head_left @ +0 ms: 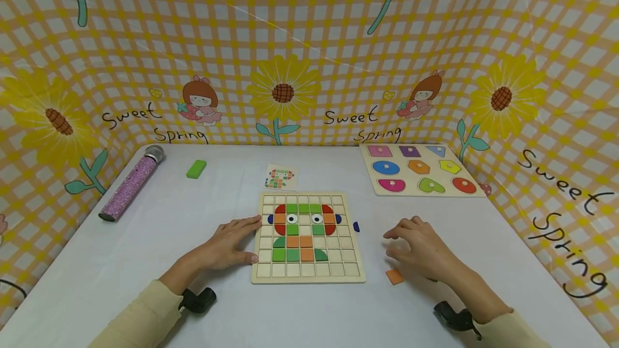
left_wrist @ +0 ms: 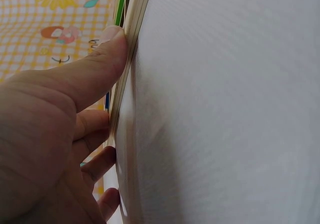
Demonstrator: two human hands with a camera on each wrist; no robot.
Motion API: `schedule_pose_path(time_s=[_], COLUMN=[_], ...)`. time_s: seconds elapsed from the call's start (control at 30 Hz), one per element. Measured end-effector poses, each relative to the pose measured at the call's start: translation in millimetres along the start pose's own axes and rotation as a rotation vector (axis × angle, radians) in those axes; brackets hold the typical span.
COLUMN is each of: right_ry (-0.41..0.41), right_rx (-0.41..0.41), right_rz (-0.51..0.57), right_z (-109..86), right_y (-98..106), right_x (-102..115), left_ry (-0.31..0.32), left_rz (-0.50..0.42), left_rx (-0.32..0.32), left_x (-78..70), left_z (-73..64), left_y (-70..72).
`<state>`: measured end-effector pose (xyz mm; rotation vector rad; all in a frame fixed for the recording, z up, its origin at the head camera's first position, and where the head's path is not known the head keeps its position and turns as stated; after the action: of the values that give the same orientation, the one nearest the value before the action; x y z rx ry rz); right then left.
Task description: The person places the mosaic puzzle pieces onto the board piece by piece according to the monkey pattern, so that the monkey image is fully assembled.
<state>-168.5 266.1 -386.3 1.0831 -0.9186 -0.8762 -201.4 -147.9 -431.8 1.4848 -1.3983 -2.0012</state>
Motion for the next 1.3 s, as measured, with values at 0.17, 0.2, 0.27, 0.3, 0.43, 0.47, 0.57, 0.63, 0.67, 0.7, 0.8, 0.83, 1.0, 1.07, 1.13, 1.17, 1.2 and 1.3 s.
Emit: schedule_pose_path(time_s=[0.17, 0.2, 0.27, 0.3, 0.43, 0.47, 0.57, 0.63, 0.67, 0.7, 0.8, 0.83, 1.0, 1.07, 1.13, 1.17, 1.2, 1.3], right_ry=[-0.026, -0.031, -0.051, -0.063, -0.102, -0.110, -0.127, -0.133, -0.135, -0.134, -0.130, -0.130, -0.132, -0.129, -0.123, -0.119, -0.116, -0.107], right_rx=[-0.004, -0.003, 0.004, 0.010, 0.027, 0.031, 0.047, 0.050, 0.051, 0.049, 0.041, 0.041, 0.044, 0.040, 0.030, 0.025, 0.020, 0.017], right_rz=[0.005, 0.008, 0.014, 0.016, 0.010, 0.009, 0.006, -0.001, -0.006, -0.009, -0.016, -0.015, -0.010, -0.014, -0.019, -0.021, -0.023, -0.022], right_z=[-14.7, -17.4, -22.2, -24.1, -30.8, -32.1, -35.4, -37.0, -37.6, -38.1, -39.4, -39.8, -41.0, -41.4, -41.9, -42.2, -42.3, -42.1], right_y=[4.9, 5.5, 7.4, 8.4, 10.6, 10.9, 11.3, 11.5, 11.5, 11.5, 11.1, 10.8, 9.3, 8.7, 8.2, 7.8, 7.4, 6.5], right_x=[-21.3, -25.1, -31.6, -34.5, -45.7, -48.3, -55.5, -59.5, -61.3, -62.8, -66.7, -67.6, -69.8, -70.3, -70.8, -71.0, -71.5, -72.8], left_ry=[-0.010, -0.010, -0.009, -0.007, -0.007, -0.005, -0.007, -0.003, 0.000, 0.002, 0.009, 0.008, 0.012, 0.014, 0.012, 0.009, 0.007, 0.005], left_rz=[0.002, 0.003, 0.004, 0.004, 0.004, 0.002, 0.005, 0.005, 0.005, 0.006, 0.005, 0.005, 0.002, -0.001, 0.002, 0.003, 0.004, 0.004], left_rx=[-0.001, -0.001, -0.002, -0.001, -0.004, -0.005, -0.007, -0.006, -0.006, -0.005, -0.004, -0.004, -0.003, -0.002, -0.004, -0.005, -0.005, -0.004], left_x=[0.0, -0.2, -0.3, -0.6, -0.7, -0.7, -0.8, -0.7, -0.5, -0.3, 0.2, 0.4, 0.4, 0.3, 0.7, 0.6, 0.6, 0.6], left_z=[0.1, 0.0, 0.1, 0.0, 0.0, -0.1, -0.2, -0.1, 0.1, 0.2, 0.6, 0.8, 1.0, 1.1, 1.1, 0.9, 0.8, 0.6], left_y=[0.1, 0.1, 0.0, 0.1, 0.3, 0.3, 0.1, -0.1, -0.2, -0.3, -0.3, -0.2, -0.4, -0.7, -1.1, -1.0, -1.0, -0.8])
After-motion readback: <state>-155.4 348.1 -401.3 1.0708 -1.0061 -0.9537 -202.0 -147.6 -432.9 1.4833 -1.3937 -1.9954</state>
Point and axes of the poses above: each hand's wrist, its own z-axis towards the middle knuckle, its own y-axis out of the back of the hand, x = y × z, the point moved 1 cm from there along z, towards the middle knuckle, and after that the axes turned 3 degrees about -x, right-handed, at the moved point
